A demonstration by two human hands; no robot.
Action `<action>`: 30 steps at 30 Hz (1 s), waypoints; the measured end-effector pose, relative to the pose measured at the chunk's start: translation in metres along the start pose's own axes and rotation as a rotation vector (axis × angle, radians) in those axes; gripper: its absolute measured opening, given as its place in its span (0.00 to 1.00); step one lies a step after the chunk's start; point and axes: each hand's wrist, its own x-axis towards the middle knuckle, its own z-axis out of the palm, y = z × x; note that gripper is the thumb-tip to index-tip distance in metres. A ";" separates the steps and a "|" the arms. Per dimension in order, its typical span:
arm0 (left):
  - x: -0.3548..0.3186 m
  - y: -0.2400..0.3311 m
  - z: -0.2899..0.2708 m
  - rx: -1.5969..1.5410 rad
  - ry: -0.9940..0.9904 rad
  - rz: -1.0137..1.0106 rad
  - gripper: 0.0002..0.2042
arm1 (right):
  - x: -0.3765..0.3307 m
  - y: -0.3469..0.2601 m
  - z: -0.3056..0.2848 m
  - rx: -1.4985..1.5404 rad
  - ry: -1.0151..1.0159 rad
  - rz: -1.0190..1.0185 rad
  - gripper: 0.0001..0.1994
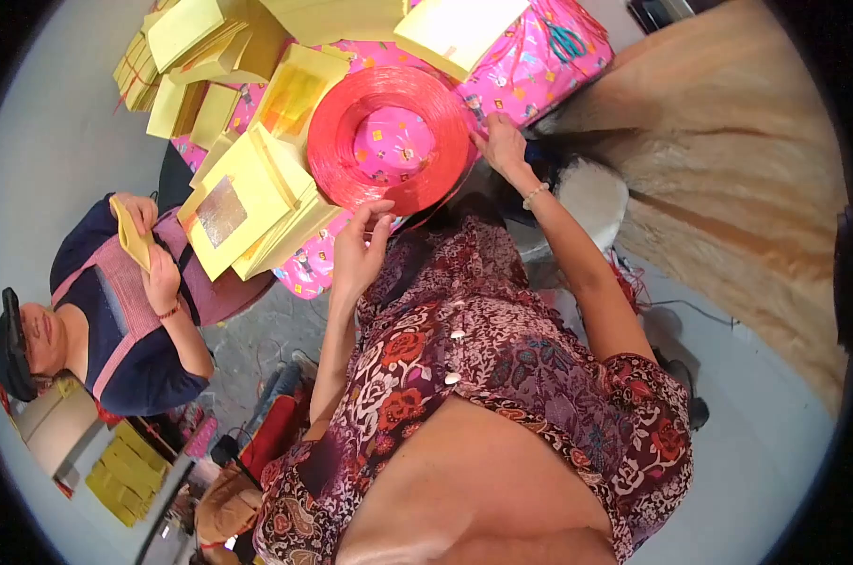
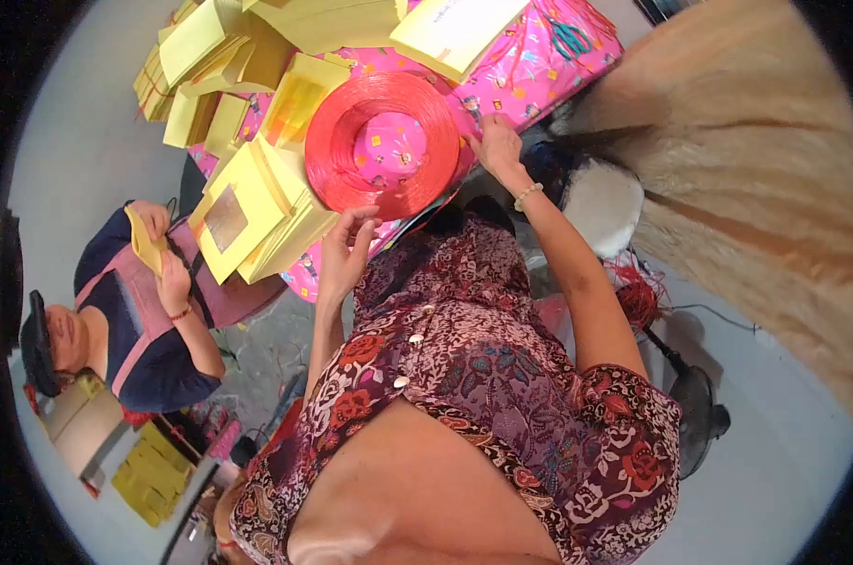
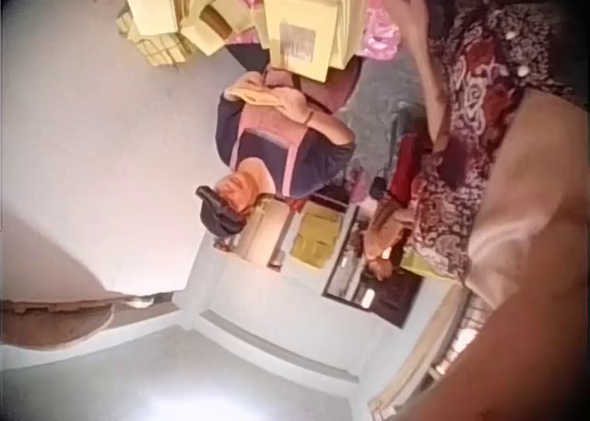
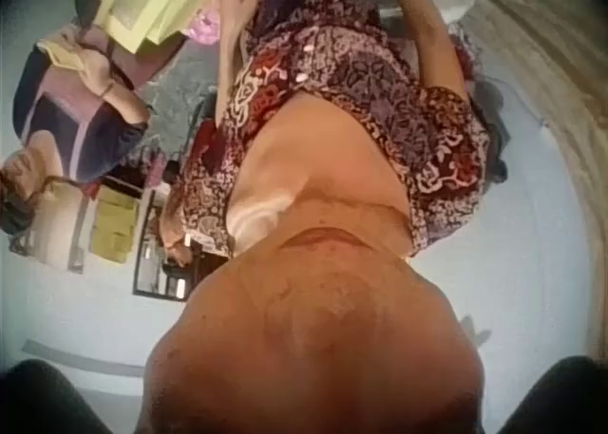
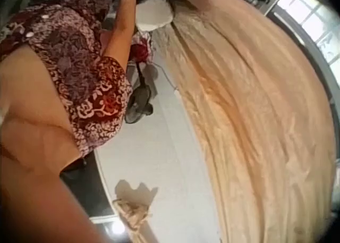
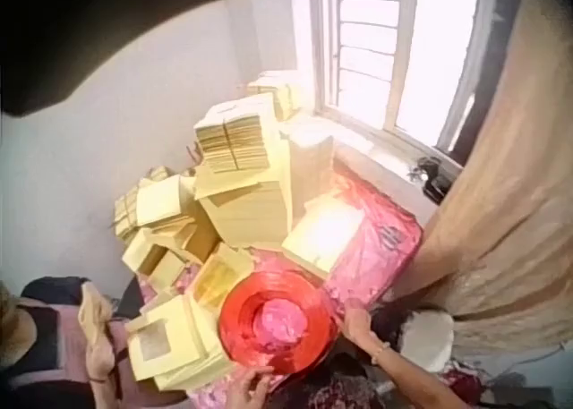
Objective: Bundling stacks of yellow paper using red plastic strips.
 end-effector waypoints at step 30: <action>0.020 0.006 0.098 0.195 0.063 0.068 0.11 | -0.024 -0.008 -0.014 0.107 0.095 -0.236 0.04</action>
